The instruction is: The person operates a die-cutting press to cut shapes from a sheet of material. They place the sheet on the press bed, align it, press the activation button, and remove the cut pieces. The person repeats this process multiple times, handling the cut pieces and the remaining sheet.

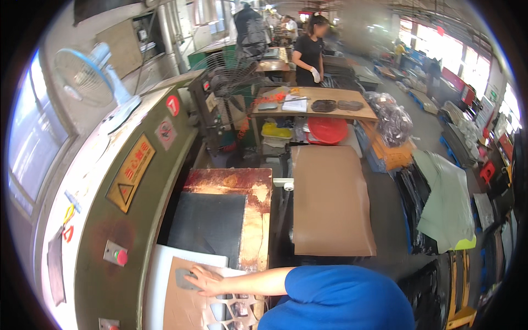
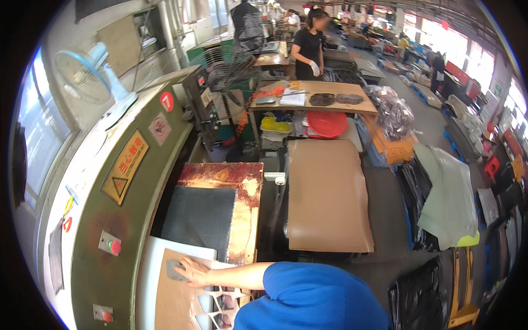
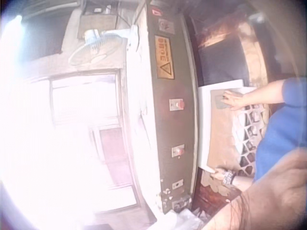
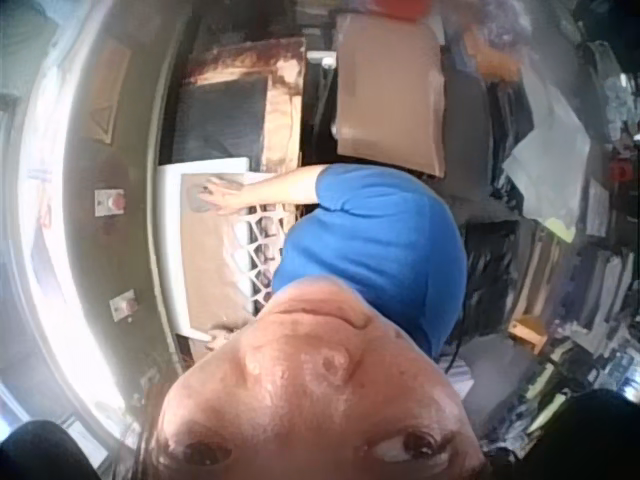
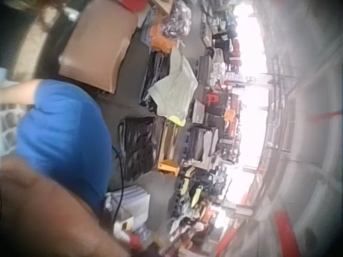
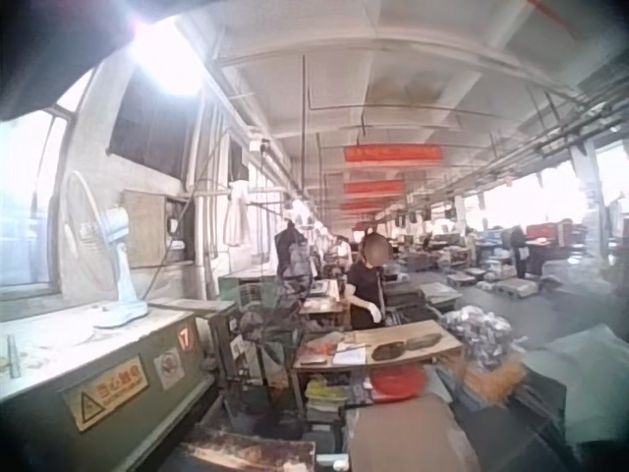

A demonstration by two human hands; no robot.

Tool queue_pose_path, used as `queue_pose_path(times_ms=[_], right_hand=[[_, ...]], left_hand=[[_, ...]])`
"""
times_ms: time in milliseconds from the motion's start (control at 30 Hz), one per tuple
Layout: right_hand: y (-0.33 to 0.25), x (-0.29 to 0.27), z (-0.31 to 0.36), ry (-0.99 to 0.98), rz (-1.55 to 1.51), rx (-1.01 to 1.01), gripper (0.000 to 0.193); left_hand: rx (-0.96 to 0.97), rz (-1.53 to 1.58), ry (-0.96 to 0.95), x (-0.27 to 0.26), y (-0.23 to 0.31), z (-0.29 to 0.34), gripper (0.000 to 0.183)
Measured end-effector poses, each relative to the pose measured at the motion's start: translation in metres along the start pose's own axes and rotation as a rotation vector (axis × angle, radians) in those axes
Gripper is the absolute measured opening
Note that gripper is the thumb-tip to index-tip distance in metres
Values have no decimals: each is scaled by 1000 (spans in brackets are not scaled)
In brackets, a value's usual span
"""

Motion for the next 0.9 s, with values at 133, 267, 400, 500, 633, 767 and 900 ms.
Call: queue_pose_path(times_ms=[133,267,400,500,633,767,900], right_hand=[[8,-7,23,4,-43,51,82],[38,-49,26,111,-762,363,85],[86,-120,44,460,-952,404,78],[119,-176,84,577,-212,370,58],[163,-209,94,443,43,401,59],[139,-241,83,663,407,323,50],[59,-191,46,563,-170,113,39]], left_hand=[[-7,-50,64,-7,-14,-5,37],[-34,-112,154,-35,-39,-14,35],[-138,-235,249,-94,-94,-10,34],[-210,-273,337,-121,-134,5,33],[-88,-223,351,-113,-125,12,25],[-29,-88,248,-97,-75,34,32],[169,-37,185,-103,-26,63,32]])
Point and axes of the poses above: each hand's wrist, its own z-axis away from the middle knuckle, its own x-axis out of the palm, y = z × x, the point moved 7 cm from there along -z, towards the middle knuckle, and after that the axes turned 5 degrees about y, right-handed, at the moved point
